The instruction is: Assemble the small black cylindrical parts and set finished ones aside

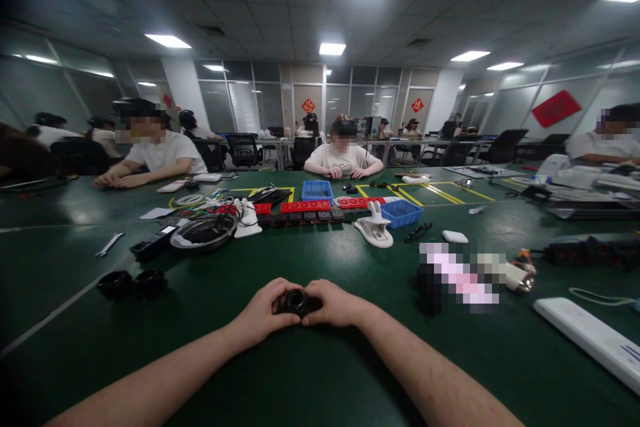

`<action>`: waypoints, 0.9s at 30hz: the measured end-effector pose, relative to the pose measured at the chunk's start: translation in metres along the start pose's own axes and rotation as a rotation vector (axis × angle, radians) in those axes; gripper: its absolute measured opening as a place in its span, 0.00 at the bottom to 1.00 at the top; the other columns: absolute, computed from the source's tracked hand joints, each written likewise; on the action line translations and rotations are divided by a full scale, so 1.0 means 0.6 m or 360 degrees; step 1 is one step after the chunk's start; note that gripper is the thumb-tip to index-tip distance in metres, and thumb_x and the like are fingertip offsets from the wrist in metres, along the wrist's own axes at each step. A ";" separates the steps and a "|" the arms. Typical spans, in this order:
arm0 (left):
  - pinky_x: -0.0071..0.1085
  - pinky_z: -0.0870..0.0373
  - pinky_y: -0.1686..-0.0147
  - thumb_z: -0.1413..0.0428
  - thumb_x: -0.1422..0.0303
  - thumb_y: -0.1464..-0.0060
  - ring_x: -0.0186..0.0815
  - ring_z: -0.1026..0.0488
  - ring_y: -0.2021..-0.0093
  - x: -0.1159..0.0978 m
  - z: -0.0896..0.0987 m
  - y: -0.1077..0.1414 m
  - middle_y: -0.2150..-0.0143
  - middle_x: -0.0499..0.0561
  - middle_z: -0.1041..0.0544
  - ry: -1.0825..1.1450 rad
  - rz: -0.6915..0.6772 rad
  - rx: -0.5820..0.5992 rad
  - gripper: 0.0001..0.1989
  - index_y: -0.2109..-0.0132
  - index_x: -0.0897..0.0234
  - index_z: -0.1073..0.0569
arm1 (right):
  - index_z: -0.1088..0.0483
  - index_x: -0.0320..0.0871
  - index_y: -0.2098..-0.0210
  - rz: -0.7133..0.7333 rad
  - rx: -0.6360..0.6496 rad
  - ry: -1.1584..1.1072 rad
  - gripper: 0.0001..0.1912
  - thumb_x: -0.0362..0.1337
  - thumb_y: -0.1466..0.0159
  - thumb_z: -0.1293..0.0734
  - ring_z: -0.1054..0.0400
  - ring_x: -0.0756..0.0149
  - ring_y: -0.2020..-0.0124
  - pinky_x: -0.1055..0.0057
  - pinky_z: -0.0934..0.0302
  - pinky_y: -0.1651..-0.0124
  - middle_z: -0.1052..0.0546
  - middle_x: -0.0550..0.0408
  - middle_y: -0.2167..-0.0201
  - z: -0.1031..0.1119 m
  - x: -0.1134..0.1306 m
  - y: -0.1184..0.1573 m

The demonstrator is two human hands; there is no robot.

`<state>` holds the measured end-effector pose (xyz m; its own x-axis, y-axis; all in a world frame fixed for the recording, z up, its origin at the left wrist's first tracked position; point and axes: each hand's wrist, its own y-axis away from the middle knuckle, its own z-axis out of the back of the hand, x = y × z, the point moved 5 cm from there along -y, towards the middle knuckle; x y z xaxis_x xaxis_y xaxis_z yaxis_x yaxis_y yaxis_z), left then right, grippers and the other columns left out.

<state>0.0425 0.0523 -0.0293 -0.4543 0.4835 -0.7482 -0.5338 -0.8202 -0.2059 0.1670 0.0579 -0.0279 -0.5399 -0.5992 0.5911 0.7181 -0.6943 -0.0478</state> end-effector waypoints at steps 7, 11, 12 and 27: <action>0.25 0.42 0.72 0.41 0.61 0.62 0.32 0.38 0.69 0.006 -0.004 -0.002 0.67 0.47 0.36 -0.0025 0.0063 0.0006 0.19 0.59 0.61 0.32 | 0.33 0.39 0.68 -0.0040 -0.0037 -0.0011 0.13 0.38 0.52 0.32 0.40 0.69 0.69 0.76 0.47 0.68 0.33 0.59 0.72 -0.002 -0.011 -0.003; 0.25 0.41 0.73 0.40 0.63 0.64 0.32 0.38 0.69 0.010 -0.007 0.000 0.66 0.47 0.36 0.0013 0.0188 -0.0093 0.20 0.60 0.62 0.32 | 0.36 0.40 0.71 -0.0313 -0.0166 0.0130 0.19 0.46 0.56 0.31 0.41 0.71 0.74 0.78 0.51 0.76 0.33 0.59 0.75 -0.015 -0.023 -0.006; 0.25 0.41 0.72 0.40 0.64 0.64 0.32 0.38 0.69 0.012 -0.007 0.001 0.66 0.48 0.36 0.0019 0.0215 -0.0131 0.19 0.61 0.62 0.32 | 0.36 0.40 0.71 -0.0375 -0.0223 0.0219 0.20 0.47 0.57 0.32 0.42 0.71 0.75 0.77 0.52 0.76 0.33 0.58 0.75 -0.018 -0.022 -0.006; 0.23 0.43 0.74 0.42 0.63 0.60 0.29 0.40 0.71 0.018 -0.002 -0.004 0.66 0.47 0.38 0.0131 0.0035 0.0060 0.20 0.57 0.62 0.34 | 0.35 0.42 0.63 -0.0135 -0.0086 0.0128 0.18 0.43 0.51 0.34 0.41 0.64 0.63 0.70 0.48 0.61 0.33 0.56 0.67 -0.006 -0.004 0.004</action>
<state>0.0396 0.0593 -0.0376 -0.4069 0.4374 -0.8019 -0.5515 -0.8175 -0.1661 0.1681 0.0562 -0.0325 -0.6329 -0.5660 0.5284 0.6448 -0.7630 -0.0449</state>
